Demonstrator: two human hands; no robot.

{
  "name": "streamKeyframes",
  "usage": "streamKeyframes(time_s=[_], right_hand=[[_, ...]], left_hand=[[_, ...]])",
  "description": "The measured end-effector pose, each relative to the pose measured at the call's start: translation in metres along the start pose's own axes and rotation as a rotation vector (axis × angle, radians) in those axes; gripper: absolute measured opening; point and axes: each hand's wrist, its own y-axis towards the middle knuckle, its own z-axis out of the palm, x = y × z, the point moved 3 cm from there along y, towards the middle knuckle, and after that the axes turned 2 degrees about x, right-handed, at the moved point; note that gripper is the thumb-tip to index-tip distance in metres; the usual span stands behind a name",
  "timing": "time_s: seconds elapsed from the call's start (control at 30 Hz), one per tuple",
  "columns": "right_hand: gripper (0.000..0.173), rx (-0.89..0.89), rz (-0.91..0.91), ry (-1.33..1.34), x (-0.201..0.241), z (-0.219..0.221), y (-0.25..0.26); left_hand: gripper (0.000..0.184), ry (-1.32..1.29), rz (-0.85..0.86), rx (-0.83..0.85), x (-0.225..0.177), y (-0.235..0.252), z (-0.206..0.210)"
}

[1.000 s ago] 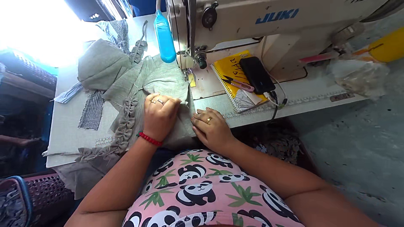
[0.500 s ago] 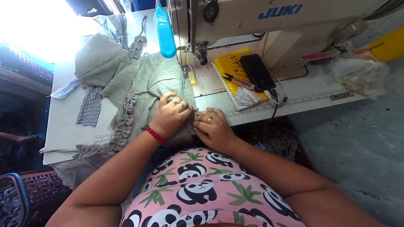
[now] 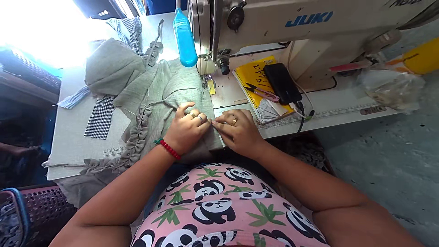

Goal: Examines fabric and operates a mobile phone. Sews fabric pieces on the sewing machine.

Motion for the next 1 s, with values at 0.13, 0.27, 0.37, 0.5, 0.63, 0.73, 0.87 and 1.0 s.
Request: streamKeyframes(time_s=[0.13, 0.27, 0.37, 0.5, 0.63, 0.73, 0.87, 1.0], right_hand=[[0.029, 0.031, -0.048, 0.009, 0.000, 0.000, 0.000], [0.029, 0.069, -0.098, 0.029, 0.000, -0.001, 0.001], [0.028, 0.088, -0.119, 0.030, -0.001, -0.002, 0.002], [0.028, 0.099, -0.134, -0.003, -0.005, -0.003, 0.007], [0.031, 0.101, -0.134, -0.003, -0.014, -0.001, 0.019], [0.037, 0.129, -0.121, -0.001, -0.022, 0.001, 0.029], [0.042, 0.165, -0.108, -0.040, -0.031, 0.003, 0.043], [0.043, 0.161, -0.095, -0.094, -0.035, 0.007, 0.055]], left_hand=[[0.026, -0.054, -0.029, 0.067, 0.001, -0.009, -0.003], [0.038, -0.212, -0.072, 0.142, 0.005, -0.023, -0.004], [0.041, -0.259, -0.069, 0.160, 0.009, -0.028, -0.002], [0.041, -0.290, -0.090, 0.166, 0.013, -0.027, 0.001], [0.043, -0.312, -0.110, 0.163, 0.025, -0.019, 0.003], [0.043, -0.320, -0.121, 0.178, 0.035, -0.012, 0.004], [0.044, -0.314, -0.129, 0.188, 0.048, -0.004, 0.009], [0.046, -0.299, -0.117, 0.209, 0.063, 0.003, 0.014]])
